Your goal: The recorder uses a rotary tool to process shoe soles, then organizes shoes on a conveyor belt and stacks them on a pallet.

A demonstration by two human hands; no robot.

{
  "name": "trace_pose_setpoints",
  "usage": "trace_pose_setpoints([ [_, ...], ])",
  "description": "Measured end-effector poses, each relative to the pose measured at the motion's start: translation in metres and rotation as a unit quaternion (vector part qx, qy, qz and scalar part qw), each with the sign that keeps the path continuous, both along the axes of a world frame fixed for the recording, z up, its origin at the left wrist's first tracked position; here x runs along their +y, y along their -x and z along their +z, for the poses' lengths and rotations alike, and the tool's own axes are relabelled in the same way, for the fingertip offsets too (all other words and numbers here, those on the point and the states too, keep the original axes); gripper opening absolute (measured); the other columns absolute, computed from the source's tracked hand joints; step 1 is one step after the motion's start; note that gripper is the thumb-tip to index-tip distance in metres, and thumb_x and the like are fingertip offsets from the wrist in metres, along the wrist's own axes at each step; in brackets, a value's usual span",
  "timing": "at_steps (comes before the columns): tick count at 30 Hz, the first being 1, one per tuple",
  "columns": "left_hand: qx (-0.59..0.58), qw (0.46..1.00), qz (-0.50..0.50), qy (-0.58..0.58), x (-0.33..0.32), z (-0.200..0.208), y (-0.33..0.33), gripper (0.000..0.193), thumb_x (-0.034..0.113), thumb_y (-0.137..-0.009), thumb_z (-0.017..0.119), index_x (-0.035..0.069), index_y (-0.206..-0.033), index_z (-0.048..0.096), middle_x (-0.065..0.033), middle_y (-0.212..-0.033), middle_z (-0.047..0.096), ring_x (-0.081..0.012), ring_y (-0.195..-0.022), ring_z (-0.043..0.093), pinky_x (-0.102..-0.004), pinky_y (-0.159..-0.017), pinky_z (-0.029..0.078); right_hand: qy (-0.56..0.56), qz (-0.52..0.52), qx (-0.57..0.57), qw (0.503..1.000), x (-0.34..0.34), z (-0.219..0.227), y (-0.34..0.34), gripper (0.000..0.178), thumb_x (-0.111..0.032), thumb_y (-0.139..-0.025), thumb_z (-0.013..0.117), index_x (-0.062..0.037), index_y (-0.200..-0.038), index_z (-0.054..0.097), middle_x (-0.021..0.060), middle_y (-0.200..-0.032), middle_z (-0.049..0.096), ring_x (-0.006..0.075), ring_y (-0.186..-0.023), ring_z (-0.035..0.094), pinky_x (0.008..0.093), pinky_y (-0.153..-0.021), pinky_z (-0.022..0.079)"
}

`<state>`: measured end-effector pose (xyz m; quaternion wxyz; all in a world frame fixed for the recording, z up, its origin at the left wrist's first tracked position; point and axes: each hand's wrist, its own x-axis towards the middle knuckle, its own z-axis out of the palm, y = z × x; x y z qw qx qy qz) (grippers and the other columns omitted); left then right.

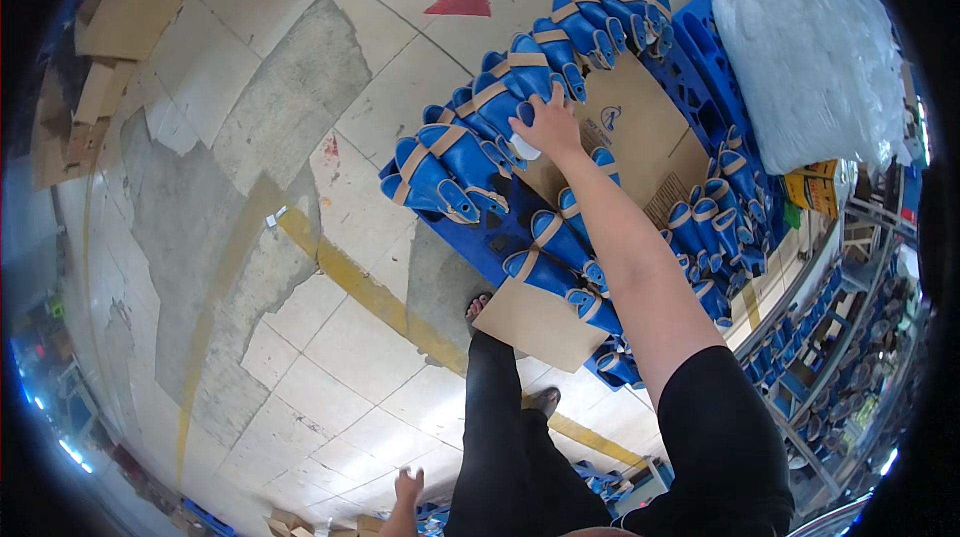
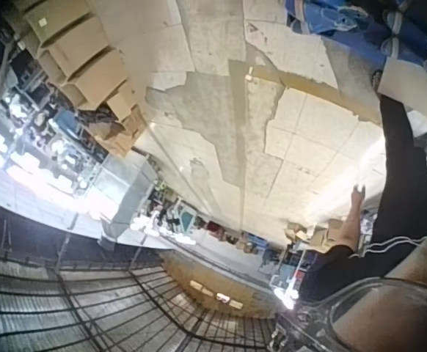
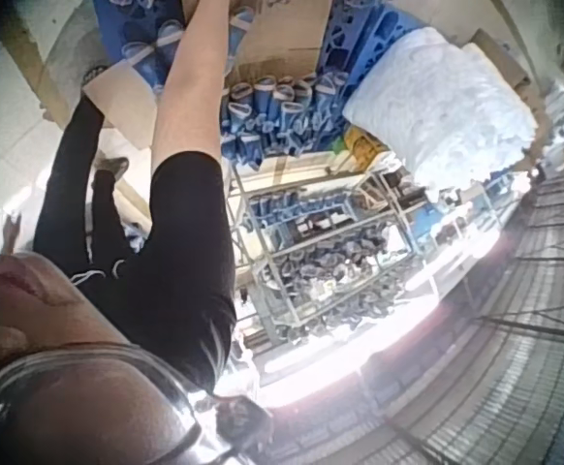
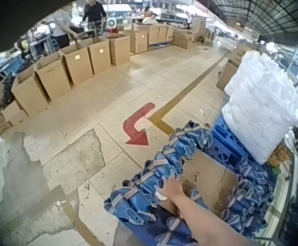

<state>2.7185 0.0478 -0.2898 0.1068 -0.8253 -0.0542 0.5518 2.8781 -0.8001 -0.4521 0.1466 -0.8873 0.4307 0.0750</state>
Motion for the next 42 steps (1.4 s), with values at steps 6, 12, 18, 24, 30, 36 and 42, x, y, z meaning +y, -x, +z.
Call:
trace_pose_setpoints([
  [6,0.008,1.0,0.004,0.027,0.012,0.049,0.025,0.047,0.048,-0.092,0.072,0.007,-0.116,0.072,-0.0226,-0.111,0.075,-0.0388,-0.105,0.073,-0.045,-0.095,0.056,-0.012,-0.037,-0.007,0.999,-0.025,0.007,0.018,0.065,-0.057,-0.084,0.074,-0.0216,-0.138,0.066,0.0275,-0.164,0.027,0.0569,-0.136,0.046,0.0615,-0.106,0.049],
  [12,0.006,0.956,0.285,0.066,-0.019,0.03,0.026,0.028,0.029,-0.103,0.066,0.011,-0.124,0.062,-0.0136,-0.094,0.071,-0.0232,-0.076,0.072,-0.0346,-0.054,0.057,0.027,-0.044,-0.038,0.998,-0.014,0.001,0.023,0.06,-0.06,-0.085,0.072,-0.0256,-0.134,0.07,0.0267,-0.167,0.025,0.0549,-0.14,0.036,0.0646,-0.112,0.039],
  [18,0.036,0.948,0.295,0.118,-0.039,0.022,0.012,0.03,0.03,-0.104,0.066,0.01,-0.126,0.061,-0.0146,-0.1,0.069,-0.0249,-0.08,0.071,-0.0356,-0.059,0.058,-0.003,-0.073,-0.078,0.994,-0.011,-0.005,0.049,0.07,-0.055,-0.087,0.074,-0.0313,-0.151,0.055,0.0255,-0.168,0.019,0.0619,-0.15,0.019,0.0706,-0.119,0.025],
  [24,0.039,0.946,0.311,0.084,-0.043,0.037,-0.003,0.031,0.031,-0.106,0.062,0.01,-0.129,0.059,-0.0149,-0.103,0.067,-0.0263,-0.083,0.069,-0.0403,-0.064,0.058,0.005,-0.121,-0.255,0.959,0.023,-0.002,0.109,0.052,-0.032,-0.09,0.077,-0.0136,-0.137,0.064,0.0286,-0.163,0.031,0.0526,-0.151,0.028,0.0596,-0.124,0.027],
  [30,0.015,0.945,0.313,0.097,-0.033,0.062,-0.016,0.037,0.033,-0.106,0.062,0.011,-0.134,0.054,-0.0159,-0.105,0.069,-0.0284,-0.086,0.072,-0.0421,-0.064,0.059,-0.175,-0.217,-0.289,0.916,0.271,0.059,0.259,0.051,-0.022,-0.095,0.073,-0.0103,-0.142,0.056,0.0273,-0.153,0.044,0.0435,-0.144,0.043,0.0491,-0.117,0.042],
  [36,0.018,0.933,0.275,0.231,-0.062,0.072,-0.003,0.039,0.035,-0.106,0.062,0.006,-0.131,0.056,-0.0187,-0.096,0.071,-0.0313,-0.077,0.074,-0.044,-0.059,0.059,-0.388,-0.363,0.134,0.836,0.587,0.2,0.6,0.072,-0.045,-0.094,0.066,-0.0114,-0.154,0.045,0.0295,-0.152,0.048,0.0486,-0.134,0.054,0.0588,-0.124,0.028],
  [42,0.05,0.937,0.179,0.297,-0.069,0.096,0.025,0.047,0.046,-0.103,0.065,0.018,-0.14,0.059,-0.0091,-0.106,0.073,-0.0182,-0.078,0.07,-0.0324,-0.054,0.056,-0.364,-0.355,0.195,0.839,0.753,0.297,0.825,0.055,-0.056,-0.084,0.067,-0.0238,-0.129,0.071,0.0189,-0.12,0.073,0.0348,-0.114,0.07,0.0537,-0.099,0.055],
])
